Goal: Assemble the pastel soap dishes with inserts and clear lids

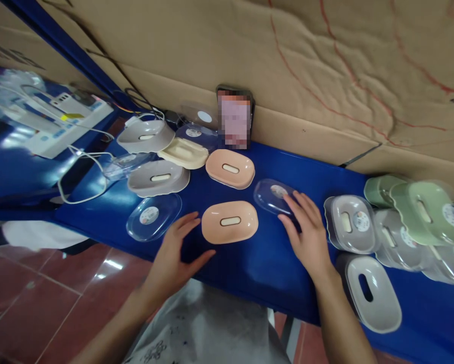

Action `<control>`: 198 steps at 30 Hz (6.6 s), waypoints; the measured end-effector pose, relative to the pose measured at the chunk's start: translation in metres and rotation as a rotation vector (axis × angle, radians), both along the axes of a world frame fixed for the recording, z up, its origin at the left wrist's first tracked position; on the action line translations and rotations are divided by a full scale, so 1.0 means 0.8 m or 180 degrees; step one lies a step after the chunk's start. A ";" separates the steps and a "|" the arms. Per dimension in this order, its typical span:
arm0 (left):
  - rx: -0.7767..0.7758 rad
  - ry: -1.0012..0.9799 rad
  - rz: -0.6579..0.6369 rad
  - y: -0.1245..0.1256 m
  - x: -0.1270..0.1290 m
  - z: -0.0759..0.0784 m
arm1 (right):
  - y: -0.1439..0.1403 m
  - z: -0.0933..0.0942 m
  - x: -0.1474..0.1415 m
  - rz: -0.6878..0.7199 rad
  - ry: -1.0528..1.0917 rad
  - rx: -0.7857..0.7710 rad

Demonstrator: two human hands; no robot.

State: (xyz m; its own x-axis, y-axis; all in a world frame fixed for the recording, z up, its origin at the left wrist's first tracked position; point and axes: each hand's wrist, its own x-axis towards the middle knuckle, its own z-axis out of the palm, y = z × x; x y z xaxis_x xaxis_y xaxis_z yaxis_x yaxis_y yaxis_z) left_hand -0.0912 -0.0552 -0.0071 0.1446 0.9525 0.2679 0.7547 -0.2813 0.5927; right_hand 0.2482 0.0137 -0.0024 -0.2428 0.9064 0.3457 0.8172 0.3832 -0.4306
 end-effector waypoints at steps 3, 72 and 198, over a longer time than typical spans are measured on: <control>-0.0159 -0.0440 -0.0209 0.023 0.026 -0.008 | -0.009 0.003 -0.024 0.0786 0.0139 0.0001; 0.0447 0.1185 0.0704 0.093 -0.048 0.032 | -0.009 -0.011 -0.029 0.0430 -0.0873 0.0281; -0.0512 -0.0216 -0.1925 0.168 0.019 -0.003 | -0.004 0.000 -0.056 0.0767 -0.0640 0.0025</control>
